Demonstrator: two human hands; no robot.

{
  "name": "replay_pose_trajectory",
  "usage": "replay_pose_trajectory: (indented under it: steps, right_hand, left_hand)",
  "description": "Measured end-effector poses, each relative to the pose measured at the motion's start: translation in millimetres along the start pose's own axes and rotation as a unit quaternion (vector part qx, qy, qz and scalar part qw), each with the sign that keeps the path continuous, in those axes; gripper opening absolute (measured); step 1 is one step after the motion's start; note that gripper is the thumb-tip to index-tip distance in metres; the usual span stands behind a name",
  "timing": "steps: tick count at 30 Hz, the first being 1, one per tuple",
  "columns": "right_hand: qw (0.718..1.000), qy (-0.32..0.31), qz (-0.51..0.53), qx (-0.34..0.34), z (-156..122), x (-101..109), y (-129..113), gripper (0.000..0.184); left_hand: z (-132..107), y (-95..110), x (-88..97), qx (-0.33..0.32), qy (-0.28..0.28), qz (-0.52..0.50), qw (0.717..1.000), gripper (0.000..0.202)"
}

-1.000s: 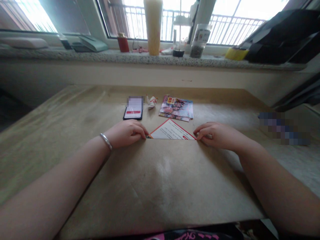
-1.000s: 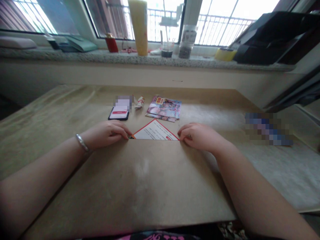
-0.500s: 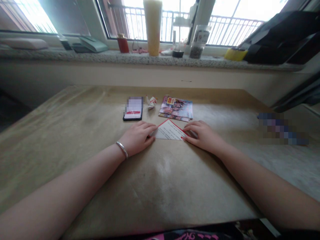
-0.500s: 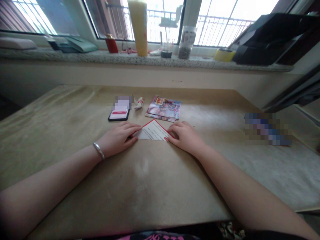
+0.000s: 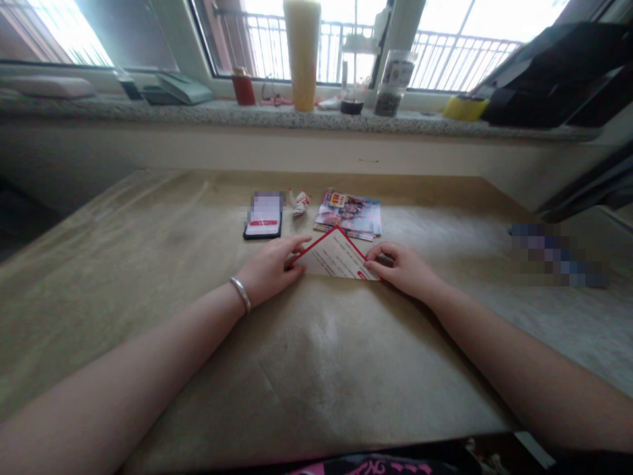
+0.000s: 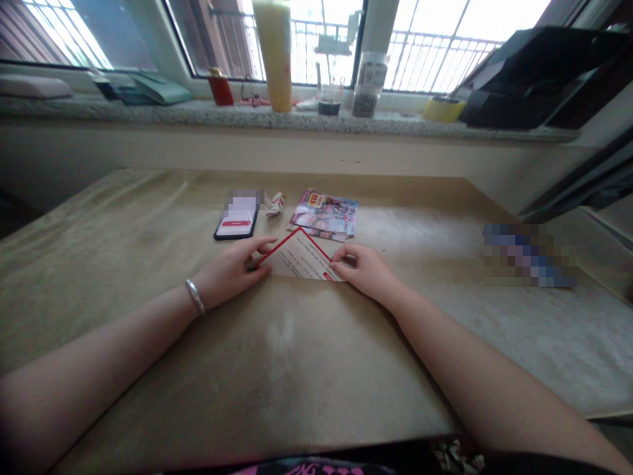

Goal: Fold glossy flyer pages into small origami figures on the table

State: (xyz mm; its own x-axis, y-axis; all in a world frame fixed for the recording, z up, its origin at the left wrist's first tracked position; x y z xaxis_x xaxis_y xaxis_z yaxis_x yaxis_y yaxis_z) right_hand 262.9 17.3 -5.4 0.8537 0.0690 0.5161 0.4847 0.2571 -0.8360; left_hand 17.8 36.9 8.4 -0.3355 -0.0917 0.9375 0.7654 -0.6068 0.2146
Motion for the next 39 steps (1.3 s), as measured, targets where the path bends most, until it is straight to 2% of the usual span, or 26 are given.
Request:
replay_pose_trajectory:
  steps: [2,5,12,16,22,26,30,33,36,39]
  right_hand:
    - [1.0,0.013,-0.001,0.013,-0.6,1.5,-1.6,0.012]
    - [0.997,0.023,-0.004,0.068,-1.8,2.7,-8.6,0.007]
    - [0.974,0.029,-0.048,0.221,-7.5,2.1,-29.1,0.006]
    - [0.953,0.01,-0.094,0.287,-10.5,0.0,-35.4,0.007]
    - [0.931,-0.001,-0.169,0.325,-14.5,-1.3,-39.8,0.008]
    - [0.927,-0.014,-0.21,0.31,-15.5,-2.9,-42.0,0.014]
    - [0.929,-0.064,-0.201,0.304,-15.3,-7.0,-43.7,0.013]
    - [0.92,-0.1,-0.204,0.319,-15.6,-11.8,-44.1,0.012]
    - [0.914,-0.12,-0.212,0.323,-15.1,-16.3,-42.7,0.011]
    - [0.922,-0.132,-0.198,0.306,-14.0,-18.8,-40.3,0.01]
  left_hand:
    - [-0.4,-0.9,0.8,0.011,0.012,-0.016,1.0,0.041]
    - [-0.5,-1.7,1.4,0.019,0.022,-0.025,0.999,0.027]
    - [-0.1,0.9,7.5,-0.02,0.059,0.017,0.998,0.014]
    - [0.7,2.1,10.3,-0.055,0.086,0.042,0.994,0.017]
    - [0.8,5.6,10.8,-0.106,0.091,0.066,0.988,0.021]
    - [-1.9,10.8,9.7,-0.13,0.072,0.103,0.984,0.026]
    - [-3.2,16.0,7.3,-0.151,0.05,0.101,0.982,0.027]
    - [-3.1,19.5,4.8,-0.178,0.033,0.089,0.979,0.03]
    - [-3.6,22.0,2.0,-0.204,0.009,0.088,0.975,0.033]
    - [-5.0,23.8,0.5,-0.218,-0.016,0.095,0.971,0.036]
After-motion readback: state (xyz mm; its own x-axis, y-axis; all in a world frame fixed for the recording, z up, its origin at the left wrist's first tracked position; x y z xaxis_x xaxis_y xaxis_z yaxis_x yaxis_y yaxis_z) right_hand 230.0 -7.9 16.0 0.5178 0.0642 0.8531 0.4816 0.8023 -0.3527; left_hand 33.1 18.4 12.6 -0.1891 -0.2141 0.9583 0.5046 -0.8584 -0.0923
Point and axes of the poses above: each hand's wrist, its own z-axis towards the middle knuckle, its own x-axis out of the back of the hand, y = z × x, the point moved 5 cm from there along z, towards the middle knuckle, and after that the axes turned 12 degrees about z, right-handed, at the moved point
